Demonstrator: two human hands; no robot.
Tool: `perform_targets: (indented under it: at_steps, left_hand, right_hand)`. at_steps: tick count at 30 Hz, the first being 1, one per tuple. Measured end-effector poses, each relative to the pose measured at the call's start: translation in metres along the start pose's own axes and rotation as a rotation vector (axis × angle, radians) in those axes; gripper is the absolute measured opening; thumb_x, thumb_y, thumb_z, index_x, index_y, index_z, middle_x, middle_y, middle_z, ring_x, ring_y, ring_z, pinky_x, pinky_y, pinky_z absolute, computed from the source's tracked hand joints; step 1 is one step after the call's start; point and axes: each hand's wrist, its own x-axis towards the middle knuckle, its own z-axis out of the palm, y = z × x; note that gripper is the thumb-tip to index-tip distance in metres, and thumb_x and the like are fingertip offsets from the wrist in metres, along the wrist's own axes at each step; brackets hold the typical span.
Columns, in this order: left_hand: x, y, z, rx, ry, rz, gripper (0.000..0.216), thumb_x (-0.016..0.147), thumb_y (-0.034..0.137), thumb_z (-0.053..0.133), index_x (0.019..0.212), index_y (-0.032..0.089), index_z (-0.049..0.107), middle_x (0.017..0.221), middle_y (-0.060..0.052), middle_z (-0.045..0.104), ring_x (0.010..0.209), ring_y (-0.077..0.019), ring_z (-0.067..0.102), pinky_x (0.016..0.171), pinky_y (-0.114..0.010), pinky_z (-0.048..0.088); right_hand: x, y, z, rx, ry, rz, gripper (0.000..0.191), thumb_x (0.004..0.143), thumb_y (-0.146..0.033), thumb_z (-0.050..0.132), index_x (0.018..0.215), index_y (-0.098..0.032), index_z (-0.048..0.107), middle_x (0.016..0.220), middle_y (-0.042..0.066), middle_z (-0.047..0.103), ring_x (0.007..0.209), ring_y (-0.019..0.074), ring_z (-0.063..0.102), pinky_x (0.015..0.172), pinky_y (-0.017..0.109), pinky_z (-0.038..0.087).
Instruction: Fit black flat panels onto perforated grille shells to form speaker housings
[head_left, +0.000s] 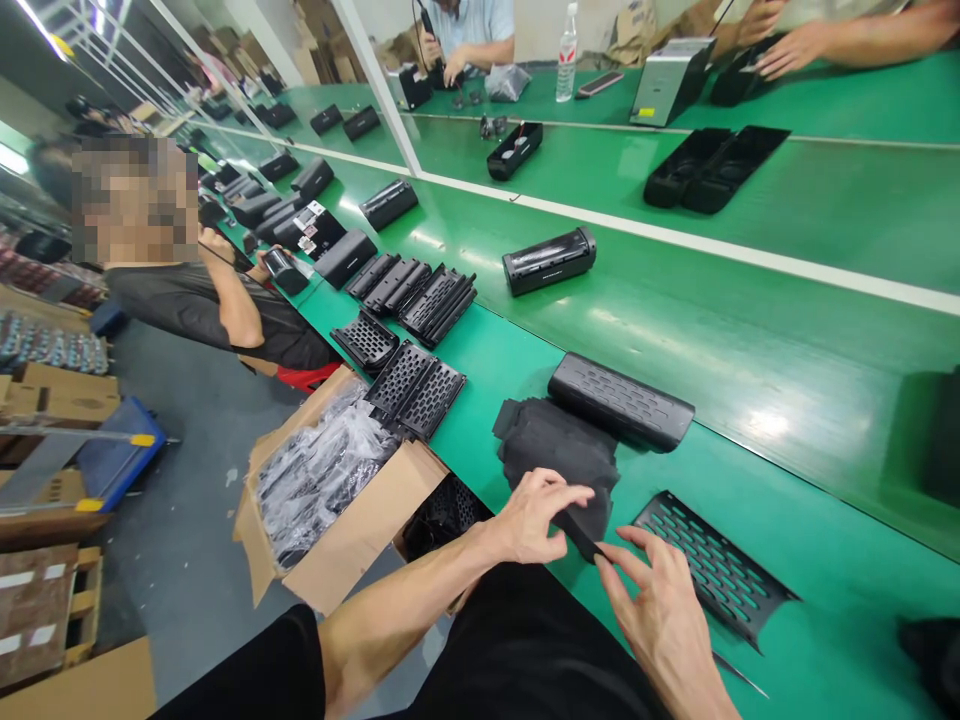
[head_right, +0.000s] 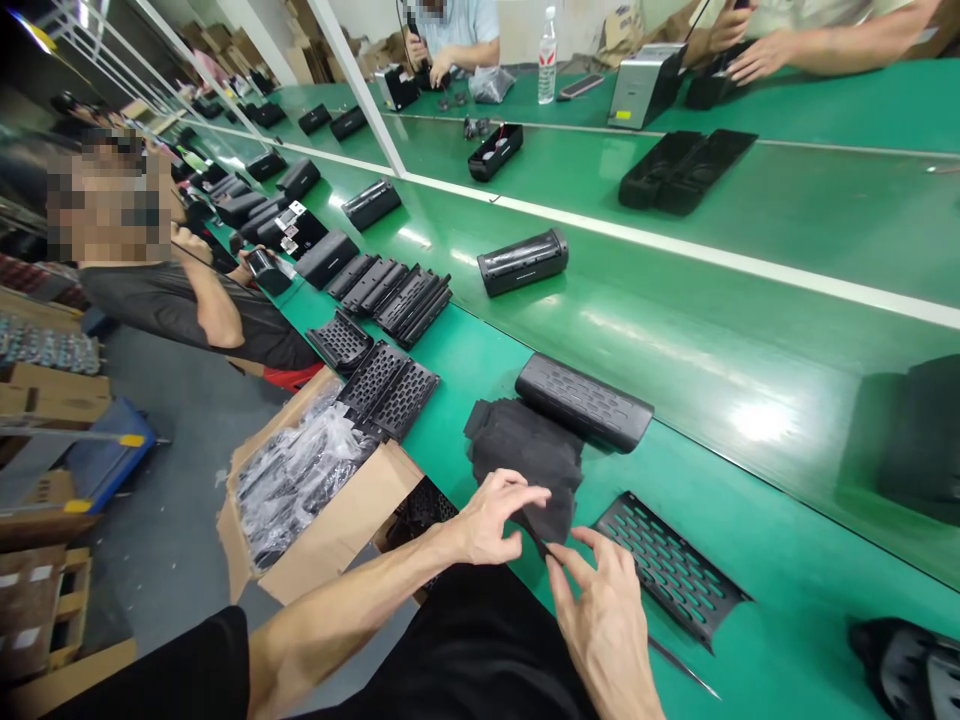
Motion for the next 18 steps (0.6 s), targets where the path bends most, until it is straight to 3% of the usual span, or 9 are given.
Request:
perform_targets:
  at_steps: [2,4,7,9,13,16,18]
  left_hand:
    - [0.008,0.005,-0.001,0.003,-0.133,0.011,0.045,0.075,0.019,0.069,0.119,0.029,0.077,0.105,-0.005,0.079,0.114,-0.0284,0.06,0.108,-0.043,0.042]
    - [0.014,0.005,-0.001,-0.056,-0.227,-0.032,0.019,0.08,0.028,0.073,0.097,0.027,0.081,0.094,-0.003,0.079,0.103,-0.0259,0.065,0.102,-0.039,0.045]
    - [0.022,0.004,0.002,-0.221,-0.278,-0.157,0.022,0.081,0.037,0.076,0.096,0.022,0.081,0.09,-0.002,0.078,0.086,-0.0201,0.069,0.081,-0.027,0.05]
    - [0.031,0.008,0.008,-0.244,-0.27,-0.231,0.028,0.082,0.042,0.074,0.097,0.019,0.079,0.081,0.0,0.075,0.075,-0.0173,0.067,0.066,-0.023,0.047]
    - [0.067,0.027,0.031,-0.139,-0.256,-0.249,0.027,0.085,0.044,0.069,0.087,0.019,0.077,0.067,0.002,0.066,0.065,-0.0168,0.062,0.061,-0.025,0.042]
    - [0.1,0.041,0.054,-0.025,-0.239,-0.245,0.019,0.085,0.04,0.069,0.086,0.022,0.075,0.069,0.0,0.067,0.074,-0.022,0.066,0.073,-0.03,0.047]
    - [0.114,0.044,0.067,0.045,-0.225,-0.248,0.016,0.086,0.035,0.068,0.095,0.024,0.074,0.081,-0.003,0.071,0.085,-0.0259,0.068,0.084,-0.036,0.049]
  right_hand:
    - [-0.006,0.005,-0.01,0.036,0.006,0.026,0.052,0.084,-0.071,0.049,0.085,-0.029,0.081,0.122,0.008,0.071,0.119,0.0309,0.059,0.109,0.041,0.043]
    - [-0.013,0.017,-0.021,0.045,0.011,0.149,0.052,0.084,-0.072,0.05,0.09,-0.029,0.078,0.108,0.007,0.076,0.103,0.0297,0.068,0.094,0.041,0.052]
    - [-0.022,0.044,-0.035,0.031,0.012,0.404,0.055,0.082,-0.076,0.049,0.093,-0.028,0.074,0.071,0.003,0.071,0.064,0.0274,0.067,0.062,0.04,0.051]
    - [-0.026,0.064,-0.042,0.025,0.011,0.53,0.059,0.077,-0.082,0.048,0.082,-0.028,0.068,0.057,0.001,0.063,0.053,0.0264,0.061,0.055,0.039,0.046]
    - [-0.025,0.103,-0.047,0.032,0.051,0.695,0.059,0.072,-0.084,0.047,0.077,-0.027,0.06,0.061,0.003,0.066,0.058,0.0276,0.064,0.062,0.04,0.048]
    - [-0.019,0.13,-0.048,0.041,0.1,0.781,0.057,0.074,-0.08,0.046,0.085,-0.026,0.061,0.078,0.008,0.074,0.072,0.0317,0.069,0.074,0.043,0.05]
    - [-0.016,0.144,-0.046,0.046,0.114,0.814,0.057,0.075,-0.079,0.048,0.088,-0.026,0.061,0.087,0.01,0.076,0.081,0.0348,0.07,0.078,0.046,0.05]
